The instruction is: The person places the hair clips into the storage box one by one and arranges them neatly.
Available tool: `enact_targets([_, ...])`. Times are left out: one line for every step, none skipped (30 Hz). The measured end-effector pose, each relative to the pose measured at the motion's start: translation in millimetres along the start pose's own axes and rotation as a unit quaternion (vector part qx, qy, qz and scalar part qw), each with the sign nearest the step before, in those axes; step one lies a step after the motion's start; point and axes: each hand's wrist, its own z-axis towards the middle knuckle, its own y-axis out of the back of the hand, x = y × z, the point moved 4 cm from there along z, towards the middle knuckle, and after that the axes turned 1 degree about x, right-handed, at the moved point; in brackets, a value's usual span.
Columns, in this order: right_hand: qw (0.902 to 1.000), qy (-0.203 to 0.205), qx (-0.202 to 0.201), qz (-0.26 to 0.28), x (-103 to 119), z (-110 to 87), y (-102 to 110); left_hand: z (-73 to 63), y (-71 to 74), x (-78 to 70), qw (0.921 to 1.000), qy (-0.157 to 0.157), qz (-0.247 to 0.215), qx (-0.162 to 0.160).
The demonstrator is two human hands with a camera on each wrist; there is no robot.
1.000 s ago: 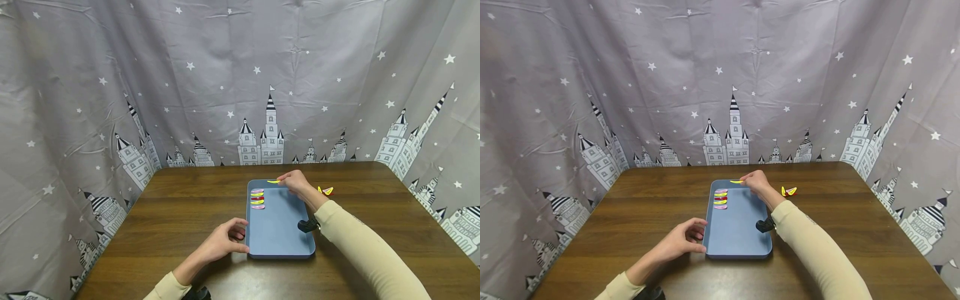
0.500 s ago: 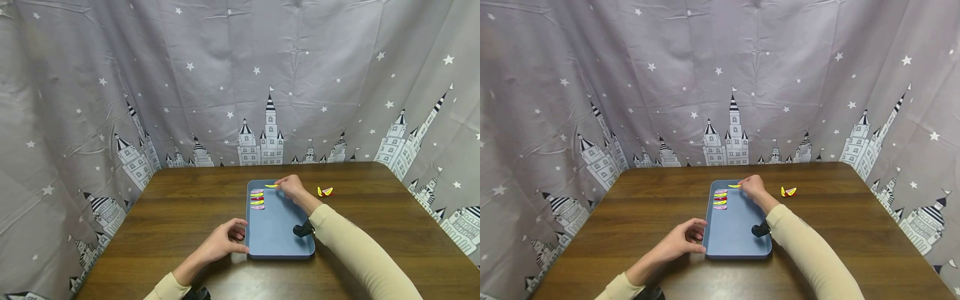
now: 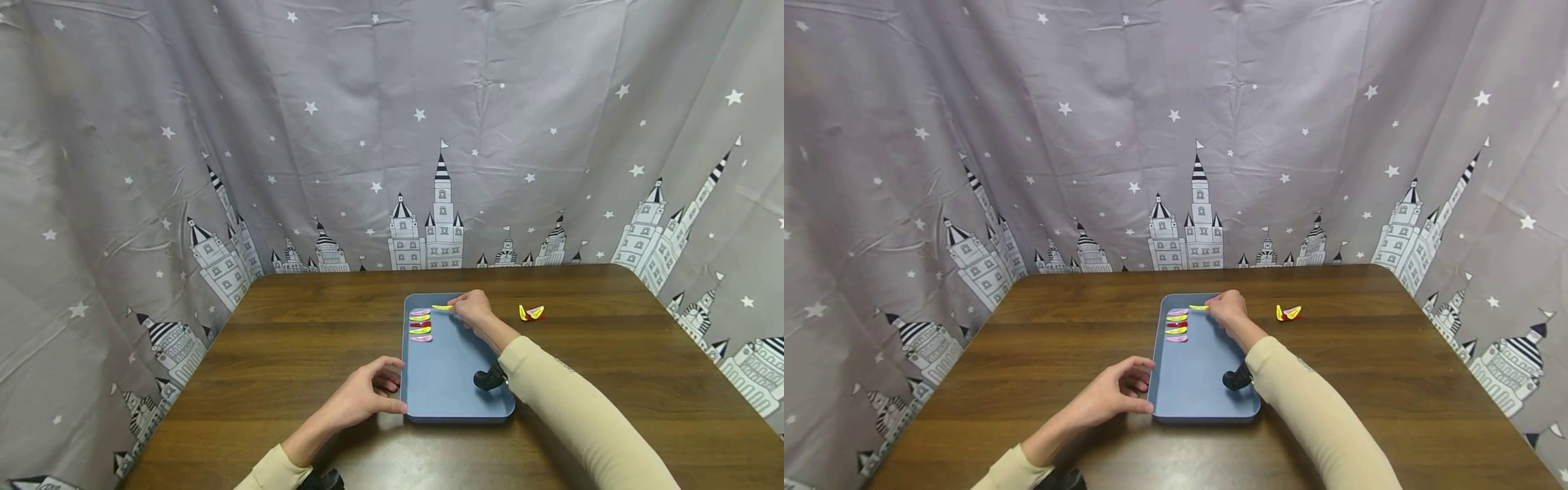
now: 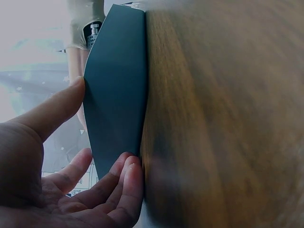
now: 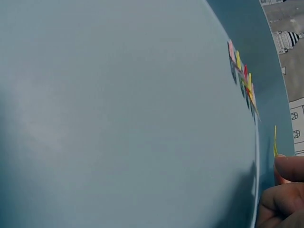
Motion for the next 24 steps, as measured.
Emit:
enact_targets([1.0,-0.002,-0.002,-0.002,-0.6,-0.1,0.0,0.0,0.0,-0.1,1.0,-0.001,0.0,0.0])
enact_targets([1.0,-0.004,-0.003,-0.004,-1.1,-0.2,0.0,-0.1,-0.1,-0.1,1.0,-0.001,0.0,0.0])
enact_targets([1.0,-0.005,-0.004,-0.006,-1.6,-0.1,-0.1,-0.1,-0.1,-0.2,1.0,-0.002,0.0,0.0])
enact_targets([0.9999,-0.006,-0.006,-0.007,-2.1,0.0,-0.3,-0.1,-0.1,-0.4,1.0,-0.002,0.001,0.0])
enact_targets([0.9999,-0.007,-0.008,-0.01,-2.3,0.1,-0.5,-0.1,-0.1,-0.4,1.0,-0.002,0.001,0.0])
enact_targets([0.9999,-0.008,-0.011,-0.011,-2.5,0.0,-0.8,-0.2,-0.1,-0.5,1.0,-0.002,0.002,-0.001])
enact_targets([0.9998,-0.009,-0.012,-0.014,-2.9,0.1,-1.2,-0.2,-0.1,-0.6,1.0,-0.002,0.002,-0.001])
enact_targets([0.9997,-0.009,-0.015,-0.016,-3.5,0.3,-1.6,-0.3,-0.1,-0.6,1.0,-0.002,0.003,-0.001])
enact_targets([0.9996,-0.012,-0.017,-0.018,-4.0,0.6,-2.4,-0.5,-0.1,-0.6,1.0,-0.002,0.003,-0.001])
enact_targets([0.9996,-0.014,-0.019,-0.019,-4.6,1.0,-3.3,-0.7,-0.1,-0.6,1.0,-0.002,0.003,-0.001])
enact_targets([0.9995,-0.014,-0.019,-0.019,-5.4,1.5,-4.2,-0.9,-0.1,-0.5,1.0,-0.001,0.003,-0.001])
enact_targets([0.9995,-0.016,-0.019,-0.019,-6.4,2.1,-5.1,-1.2,-0.1,-0.3,1.0,0.0,0.003,-0.002])
enact_targets([0.9995,-0.016,-0.019,-0.019,-7.4,2.9,-6.0,-1.4,-0.1,-0.2,1.0,0.0,0.003,-0.002])
enact_targets([0.9995,-0.016,-0.02,-0.019,-8.0,3.3,-6.7,-1.6,-0.2,-0.1,1.0,0.001,0.002,-0.002])
enact_targets([0.9995,-0.017,-0.021,-0.019,-8.7,3.9,-7.2,-1.8,-0.2,-0.1,1.0,0.002,0.002,-0.003])
enact_targets([0.9994,-0.017,-0.022,-0.02,-9.4,4.4,-7.5,-1.9,-0.2,0.0,1.0,0.003,0.001,-0.003])
enact_targets([0.9994,-0.017,-0.023,-0.021,-9.6,4.3,-7.4,-1.9,-0.2,-0.1,1.0,0.002,0.001,-0.003])
enact_targets([0.9993,-0.017,-0.024,-0.022,-9.6,4.0,-7.1,-1.8,-0.2,-0.2,1.0,0.002,0.001,-0.003])
enact_targets([0.9992,-0.017,-0.025,-0.024,-9.6,3.8,-6.8,-1.7,-0.2,-0.3,1.0,0.002,0.0,-0.003])
enact_targets([0.9992,-0.018,-0.025,-0.025,-9.4,3.6,-6.6,-1.4,-0.1,-0.3,1.0,0.001,0.0,-0.003])
enact_targets([0.9992,-0.019,-0.025,-0.024,-9.3,3.5,-6.3,-1.1,0.0,-0.4,1.0,0.001,0.0,-0.003])
enact_targets([0.9992,-0.019,-0.024,-0.024,-9.1,3.5,-6.3,-0.7,0.1,-0.4,1.0,0.002,0.001,-0.003])
enact_targets([0.9993,-0.019,-0.023,-0.022,-9.0,3.3,-6.2,-0.4,0.2,-0.5,1.0,0.002,0.001,-0.003])
enact_targets([0.9993,-0.019,-0.023,-0.021,-9.1,3.7,-6.3,0.0,0.2,-0.4,1.0,0.002,0.002,-0.003])
